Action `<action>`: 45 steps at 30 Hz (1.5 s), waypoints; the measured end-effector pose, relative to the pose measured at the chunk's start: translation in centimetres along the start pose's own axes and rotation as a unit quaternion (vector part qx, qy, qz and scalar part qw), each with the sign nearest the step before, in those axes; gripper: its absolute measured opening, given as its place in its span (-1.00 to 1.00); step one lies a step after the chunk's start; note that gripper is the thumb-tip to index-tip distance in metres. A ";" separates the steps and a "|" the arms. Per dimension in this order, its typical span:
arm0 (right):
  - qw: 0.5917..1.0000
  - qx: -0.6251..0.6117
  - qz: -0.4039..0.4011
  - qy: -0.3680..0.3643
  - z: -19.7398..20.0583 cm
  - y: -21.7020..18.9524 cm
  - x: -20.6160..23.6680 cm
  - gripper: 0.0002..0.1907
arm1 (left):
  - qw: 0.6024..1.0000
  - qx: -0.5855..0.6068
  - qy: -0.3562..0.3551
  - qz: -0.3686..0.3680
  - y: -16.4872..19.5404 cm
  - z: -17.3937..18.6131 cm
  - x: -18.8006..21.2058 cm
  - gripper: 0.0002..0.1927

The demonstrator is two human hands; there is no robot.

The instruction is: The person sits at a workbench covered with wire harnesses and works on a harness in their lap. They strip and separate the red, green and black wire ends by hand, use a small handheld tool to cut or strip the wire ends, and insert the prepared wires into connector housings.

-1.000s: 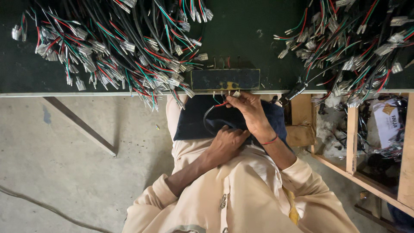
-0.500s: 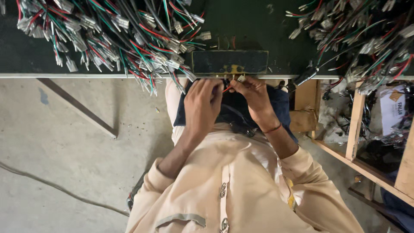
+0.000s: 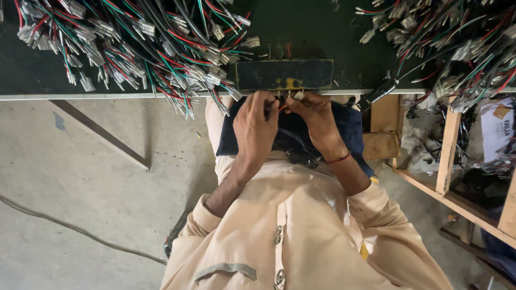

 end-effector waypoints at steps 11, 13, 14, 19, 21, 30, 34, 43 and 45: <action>1.000 0.027 -0.015 -0.004 0.2 -0.1 -0.2 -0.86 | 0.997 0.008 0.007 0.077 -1.4 -1.6 -0.1 -0.89; 0.999 0.032 -0.005 -0.006 0.4 0.0 -0.2 -0.87 | 0.996 0.029 0.008 0.079 -1.5 -1.7 -0.1 -0.90; 0.999 0.040 -0.003 -0.003 0.5 0.1 -0.2 -0.87 | 0.997 0.030 0.009 0.076 -1.5 -1.7 -0.2 -0.90; 1.000 0.029 0.000 -0.006 0.8 0.4 -0.3 -0.86 | 0.996 0.038 0.015 0.078 -1.4 -1.8 -0.4 -0.91; 1.000 0.010 -0.008 -0.006 0.8 0.5 -0.4 -0.84 | 0.995 0.041 0.017 0.084 -1.4 -1.8 -0.5 -0.91; 0.999 0.010 -0.033 -0.012 0.4 0.4 -0.2 -0.83 | 0.993 0.057 0.019 0.103 -1.9 -2.1 -0.5 -0.90; 0.999 0.010 -0.038 -0.016 0.3 0.2 -0.2 -0.83 | 0.990 0.067 0.013 0.122 -2.3 -2.5 -0.4 -0.90; 0.999 0.020 -0.048 -0.006 0.7 0.7 -0.3 -0.85 | 0.984 0.107 0.022 0.140 -2.8 -2.8 -0.4 -0.91; 0.998 0.026 -0.055 -0.002 0.8 0.8 -0.3 -0.86 | 0.984 0.100 0.023 0.147 -2.9 -2.8 -0.4 -0.91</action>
Point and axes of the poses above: each hand's wrist, its own x-axis away from the middle knuckle, its own z-axis out of the back of the hand, y = z × x, the point moved 10 cm from there along -x, towards the middle knuckle, and after that the axes turned 5 degrees about -x, right-handed, at the moved point
